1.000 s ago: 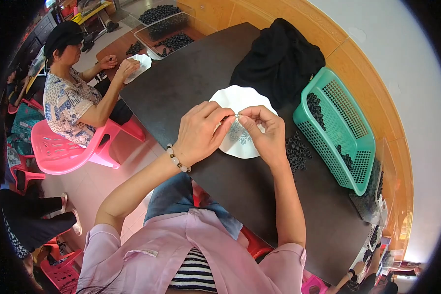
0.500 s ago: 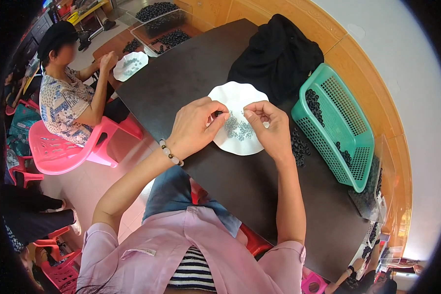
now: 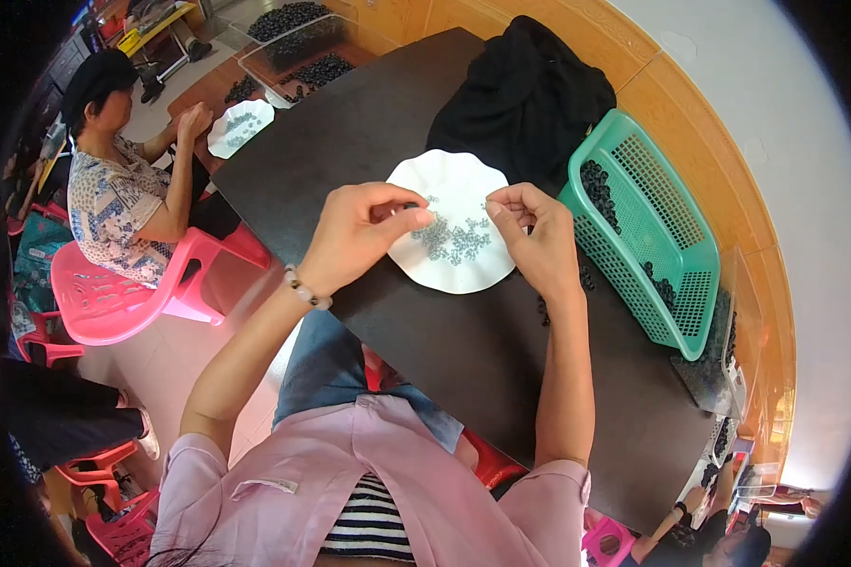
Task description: Assembling small black plastic components with silver metal inserts at a shared workspace.
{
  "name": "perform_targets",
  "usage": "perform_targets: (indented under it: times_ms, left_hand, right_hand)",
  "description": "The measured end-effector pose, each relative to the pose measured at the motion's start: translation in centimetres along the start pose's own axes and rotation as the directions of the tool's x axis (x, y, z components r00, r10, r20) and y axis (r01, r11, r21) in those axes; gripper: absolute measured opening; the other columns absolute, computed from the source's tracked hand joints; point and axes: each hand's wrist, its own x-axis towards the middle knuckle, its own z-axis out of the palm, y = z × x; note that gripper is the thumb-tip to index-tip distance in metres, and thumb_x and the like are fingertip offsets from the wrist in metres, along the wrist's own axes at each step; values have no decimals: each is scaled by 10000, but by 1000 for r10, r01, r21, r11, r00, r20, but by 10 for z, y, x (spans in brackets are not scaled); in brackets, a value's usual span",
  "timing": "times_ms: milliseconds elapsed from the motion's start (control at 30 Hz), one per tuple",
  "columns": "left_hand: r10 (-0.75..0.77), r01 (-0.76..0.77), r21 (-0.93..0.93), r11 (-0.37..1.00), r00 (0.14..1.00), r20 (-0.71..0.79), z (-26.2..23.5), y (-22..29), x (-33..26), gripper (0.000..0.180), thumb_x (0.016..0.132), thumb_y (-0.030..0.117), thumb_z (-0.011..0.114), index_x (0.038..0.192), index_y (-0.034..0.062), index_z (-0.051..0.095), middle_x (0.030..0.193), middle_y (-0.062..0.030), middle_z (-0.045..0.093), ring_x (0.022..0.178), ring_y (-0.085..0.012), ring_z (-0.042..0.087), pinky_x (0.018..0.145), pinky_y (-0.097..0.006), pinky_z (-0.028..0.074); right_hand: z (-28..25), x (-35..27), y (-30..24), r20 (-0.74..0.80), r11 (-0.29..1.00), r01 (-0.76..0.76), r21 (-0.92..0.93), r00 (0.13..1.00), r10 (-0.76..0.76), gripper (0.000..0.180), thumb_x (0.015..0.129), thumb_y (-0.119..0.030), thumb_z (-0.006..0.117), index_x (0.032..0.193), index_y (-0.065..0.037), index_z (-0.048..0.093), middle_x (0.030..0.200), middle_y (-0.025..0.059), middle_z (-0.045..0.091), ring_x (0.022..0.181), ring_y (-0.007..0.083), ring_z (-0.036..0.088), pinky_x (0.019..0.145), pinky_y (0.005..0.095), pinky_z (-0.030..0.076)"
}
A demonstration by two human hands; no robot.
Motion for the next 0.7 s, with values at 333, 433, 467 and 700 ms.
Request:
perform_targets:
  times_ms: [333, 433, 467, 700]
  left_hand:
    - [-399, 483, -865, 136, 826, 398, -5, 19, -68, 437, 983, 315, 522, 1186, -69, 569, 859, -22, 578, 705, -56, 487, 678, -194, 448]
    - [-332, 493, -870, -6, 820, 466, -2, 17, -80, 438, 971, 352, 524, 1151, -43, 581, 876, -21, 582, 681, -82, 467, 660, -225, 434]
    - [-320, 498, -867, -14, 820, 476, 0, 15, -84, 433, 957, 392, 525, 1118, -4, 595, 859, -5, 568, 679, -92, 454, 649, -233, 416]
    - [-321, 480, -862, -162, 800, 506, 4, 14, -96, 389, 906, 434, 590, 1034, 67, 617, 795, 42, 551, 671, -56, 477, 622, -190, 422]
  right_hand:
    - [7, -19, -38, 27, 950, 170, 263, 983, -184, 92, 823, -42, 683, 901, 1, 664, 825, 22, 646, 764, 90, 555, 738, 230, 441]
    - [15, -29, -56, 83, 925, 271, 266, 950, -302, 115, 777, 6, 698, 887, -18, 675, 844, 46, 653, 798, 132, 573, 758, 254, 445]
    - [17, -32, -62, 97, 915, 302, 267, 936, -338, 124, 765, 16, 701, 881, -22, 678, 851, 52, 659, 810, 148, 582, 761, 263, 447]
    - [31, -43, -77, 209, 885, 402, 236, 868, -450, 176, 725, 32, 732, 872, -58, 693, 849, 40, 676, 822, 178, 606, 777, 289, 438]
